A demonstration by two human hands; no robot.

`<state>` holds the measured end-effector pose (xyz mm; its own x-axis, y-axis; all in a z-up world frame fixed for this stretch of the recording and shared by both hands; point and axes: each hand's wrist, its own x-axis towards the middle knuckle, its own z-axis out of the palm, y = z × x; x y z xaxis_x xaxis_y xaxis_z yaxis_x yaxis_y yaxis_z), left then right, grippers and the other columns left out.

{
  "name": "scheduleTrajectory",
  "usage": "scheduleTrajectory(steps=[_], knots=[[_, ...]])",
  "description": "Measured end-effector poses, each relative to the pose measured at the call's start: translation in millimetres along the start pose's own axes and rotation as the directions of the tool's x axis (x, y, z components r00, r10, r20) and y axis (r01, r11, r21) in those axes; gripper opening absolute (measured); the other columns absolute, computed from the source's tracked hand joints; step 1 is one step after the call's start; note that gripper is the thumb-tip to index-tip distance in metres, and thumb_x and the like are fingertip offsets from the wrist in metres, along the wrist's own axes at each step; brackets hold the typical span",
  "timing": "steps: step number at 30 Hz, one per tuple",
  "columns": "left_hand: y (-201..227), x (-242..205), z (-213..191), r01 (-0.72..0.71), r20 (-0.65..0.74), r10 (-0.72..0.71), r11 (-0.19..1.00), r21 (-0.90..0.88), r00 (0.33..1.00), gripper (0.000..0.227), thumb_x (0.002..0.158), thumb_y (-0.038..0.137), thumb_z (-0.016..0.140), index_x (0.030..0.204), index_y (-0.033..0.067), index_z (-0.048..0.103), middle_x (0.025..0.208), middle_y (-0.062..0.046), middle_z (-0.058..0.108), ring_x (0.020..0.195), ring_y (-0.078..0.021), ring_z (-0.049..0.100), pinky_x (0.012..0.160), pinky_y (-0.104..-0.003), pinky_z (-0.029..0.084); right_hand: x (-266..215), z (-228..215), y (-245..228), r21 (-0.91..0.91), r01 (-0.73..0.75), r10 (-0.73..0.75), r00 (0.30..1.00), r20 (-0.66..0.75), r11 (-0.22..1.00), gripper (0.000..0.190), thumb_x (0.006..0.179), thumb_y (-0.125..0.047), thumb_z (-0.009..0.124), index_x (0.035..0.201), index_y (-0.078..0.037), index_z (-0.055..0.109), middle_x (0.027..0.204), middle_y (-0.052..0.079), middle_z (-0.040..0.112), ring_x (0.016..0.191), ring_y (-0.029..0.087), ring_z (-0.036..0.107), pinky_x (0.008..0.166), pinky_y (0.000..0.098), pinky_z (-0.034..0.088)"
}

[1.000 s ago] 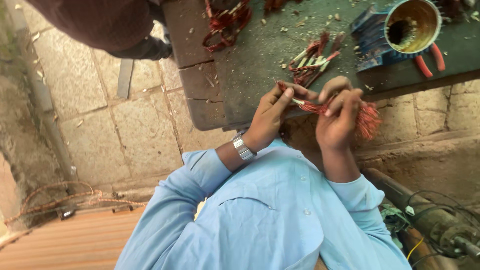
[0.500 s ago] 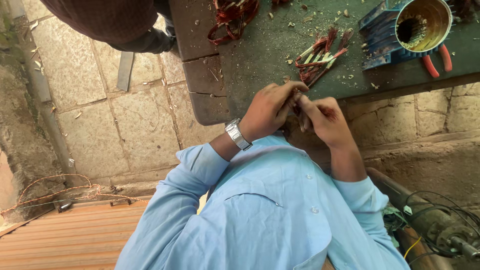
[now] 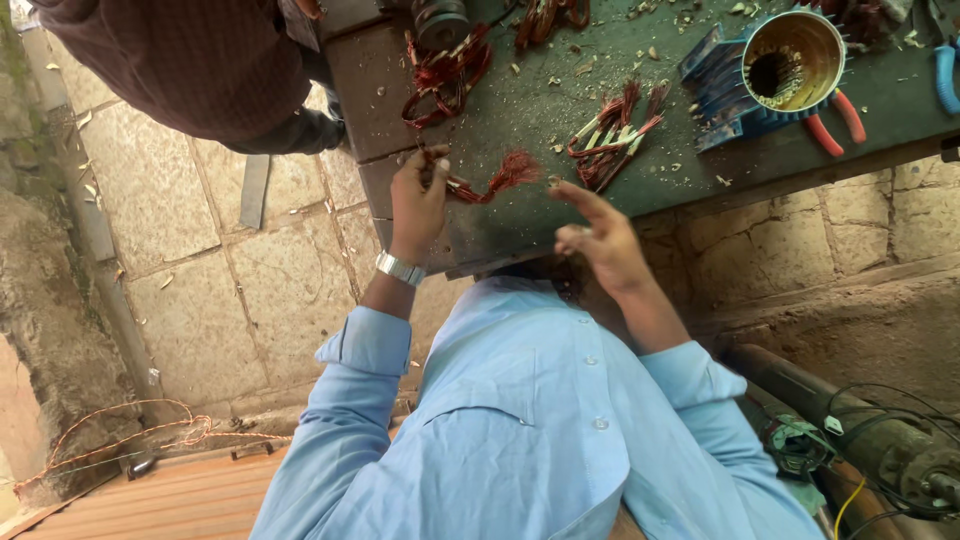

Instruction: The person twists bundles of red copper wire by hand into compact strands. They repeatedly pick up wire bundles, align them, and twist them together, placing finished bundles on the workbench. The person also handles a blue motor stator and other wire pieces on the table.

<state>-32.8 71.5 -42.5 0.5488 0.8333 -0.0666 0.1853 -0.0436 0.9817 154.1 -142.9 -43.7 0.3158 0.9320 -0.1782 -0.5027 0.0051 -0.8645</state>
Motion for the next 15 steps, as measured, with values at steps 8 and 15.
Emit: scheduleTrajectory(steps=[8,15], knots=[[46,5,-10,0.058,-0.174,0.132,0.614,0.787,0.976,0.031,0.099,0.032,0.075,0.093,0.0022,0.068,0.104,-0.016,0.075,0.078,-0.0281,0.071,0.066,-0.04,0.054,-78,-98,38,0.041,0.125,-0.092,0.88,-0.466,0.991,0.033,0.102,-0.007,0.062,0.134,-0.001,0.064,0.131,0.013,0.07,0.082,0.013,0.067,0.075,0.0263,0.054],[56,20,89,-0.593,0.357,0.473,0.637,0.493,0.805,0.032,0.089,0.017,0.075,0.118,0.0062,0.07,0.129,-0.011,0.063,0.115,-0.0287,0.062,0.096,-0.039,0.052,-139,-132,35,-0.014,0.278,-0.195,0.635,-0.747,0.96,0.029,0.11,-0.012,0.057,0.136,-0.002,0.066,0.093,0.016,0.067,0.078,0.017,0.069,0.078,0.0302,0.058]])
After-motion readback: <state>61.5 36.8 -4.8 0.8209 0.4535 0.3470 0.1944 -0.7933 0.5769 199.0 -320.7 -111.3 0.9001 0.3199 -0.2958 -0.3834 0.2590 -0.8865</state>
